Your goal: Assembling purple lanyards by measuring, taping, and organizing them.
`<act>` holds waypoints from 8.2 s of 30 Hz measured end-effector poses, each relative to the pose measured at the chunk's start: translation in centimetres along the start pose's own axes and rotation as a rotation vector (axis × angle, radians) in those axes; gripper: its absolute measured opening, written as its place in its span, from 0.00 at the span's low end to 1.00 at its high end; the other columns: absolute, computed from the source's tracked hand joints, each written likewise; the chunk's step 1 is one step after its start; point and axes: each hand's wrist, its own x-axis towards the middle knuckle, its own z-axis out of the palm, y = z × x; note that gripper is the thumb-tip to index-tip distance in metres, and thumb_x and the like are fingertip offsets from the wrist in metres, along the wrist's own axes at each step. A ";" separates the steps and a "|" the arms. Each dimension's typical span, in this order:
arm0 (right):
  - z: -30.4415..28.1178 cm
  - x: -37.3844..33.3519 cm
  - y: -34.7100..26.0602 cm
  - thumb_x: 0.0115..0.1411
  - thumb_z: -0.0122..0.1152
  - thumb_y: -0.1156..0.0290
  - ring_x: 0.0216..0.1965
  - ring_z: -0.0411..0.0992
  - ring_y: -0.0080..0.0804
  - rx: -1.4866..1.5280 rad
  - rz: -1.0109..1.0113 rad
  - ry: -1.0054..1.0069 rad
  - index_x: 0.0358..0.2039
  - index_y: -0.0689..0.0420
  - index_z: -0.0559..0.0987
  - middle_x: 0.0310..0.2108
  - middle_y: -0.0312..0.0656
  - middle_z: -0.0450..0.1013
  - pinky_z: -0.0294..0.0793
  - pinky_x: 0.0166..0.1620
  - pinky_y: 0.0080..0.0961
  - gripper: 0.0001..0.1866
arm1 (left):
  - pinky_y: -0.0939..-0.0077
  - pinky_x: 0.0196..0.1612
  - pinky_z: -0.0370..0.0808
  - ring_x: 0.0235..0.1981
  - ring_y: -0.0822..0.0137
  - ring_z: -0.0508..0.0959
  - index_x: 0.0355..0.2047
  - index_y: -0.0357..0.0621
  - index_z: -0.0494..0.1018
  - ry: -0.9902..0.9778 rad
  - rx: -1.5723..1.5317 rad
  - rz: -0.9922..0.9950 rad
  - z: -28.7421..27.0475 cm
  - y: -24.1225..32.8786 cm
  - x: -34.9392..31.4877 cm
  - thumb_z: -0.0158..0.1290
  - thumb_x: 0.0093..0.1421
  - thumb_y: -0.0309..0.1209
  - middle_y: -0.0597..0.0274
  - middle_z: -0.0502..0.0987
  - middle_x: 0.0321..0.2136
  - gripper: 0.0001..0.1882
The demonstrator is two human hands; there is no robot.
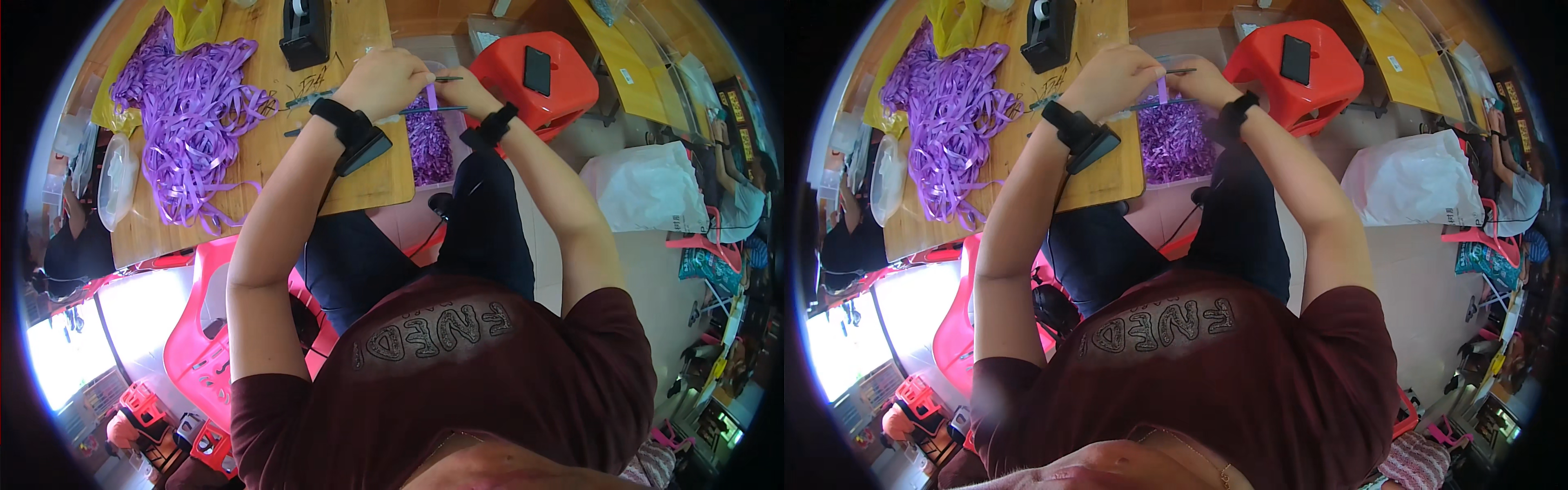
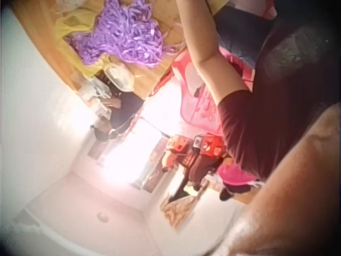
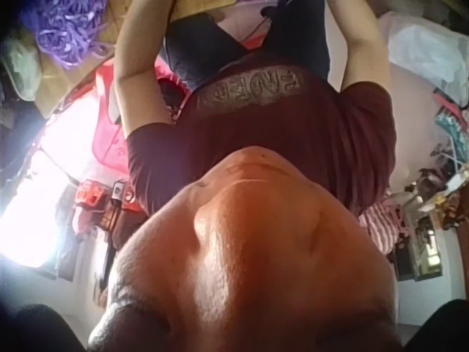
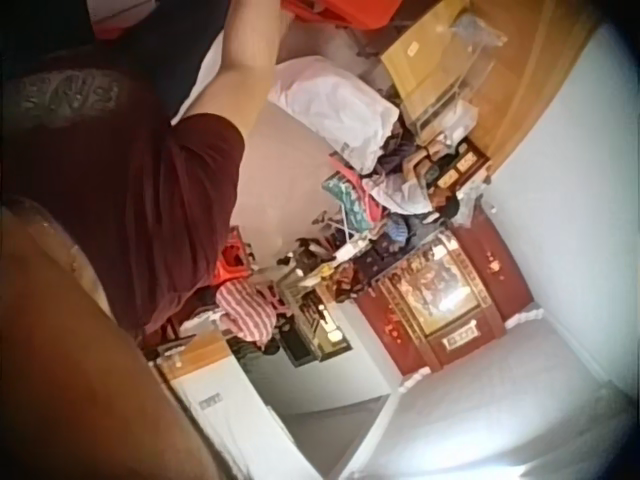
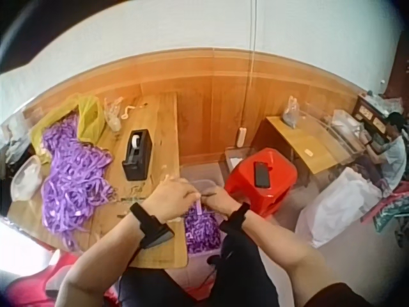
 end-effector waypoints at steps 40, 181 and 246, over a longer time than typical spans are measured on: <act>6.6 -20.8 -3.9 0.64 0.62 0.67 0.24 0.63 0.13 0.424 0.037 -0.230 0.53 0.56 0.79 0.20 0.24 0.65 0.66 0.31 0.14 0.17 | 0.64 0.47 0.74 0.40 0.54 0.77 0.37 0.39 0.81 0.034 -0.025 -0.006 0.4 -0.7 -0.2 0.52 0.63 0.41 0.54 0.80 0.35 0.16; 4.7 3.4 -19.5 0.58 0.69 0.65 0.15 0.65 0.11 0.096 0.261 -0.247 0.35 0.61 0.81 0.24 0.32 0.76 0.63 0.18 0.08 0.12 | 0.75 0.20 0.74 0.15 0.68 0.77 0.27 0.34 0.76 -0.570 -0.966 -0.551 -1.6 2.5 -4.1 0.46 0.66 0.41 0.57 0.77 0.19 0.21; -1.3 -4.9 -1.0 0.66 0.58 0.66 0.45 0.75 0.27 0.795 0.169 -0.303 0.46 0.57 0.77 0.44 0.37 0.76 0.73 0.55 0.33 0.12 | 0.87 0.14 0.68 0.14 0.81 0.71 0.44 0.36 0.70 -0.578 -1.017 -0.553 -2.2 3.5 -3.4 0.43 0.69 0.34 0.66 0.74 0.21 0.13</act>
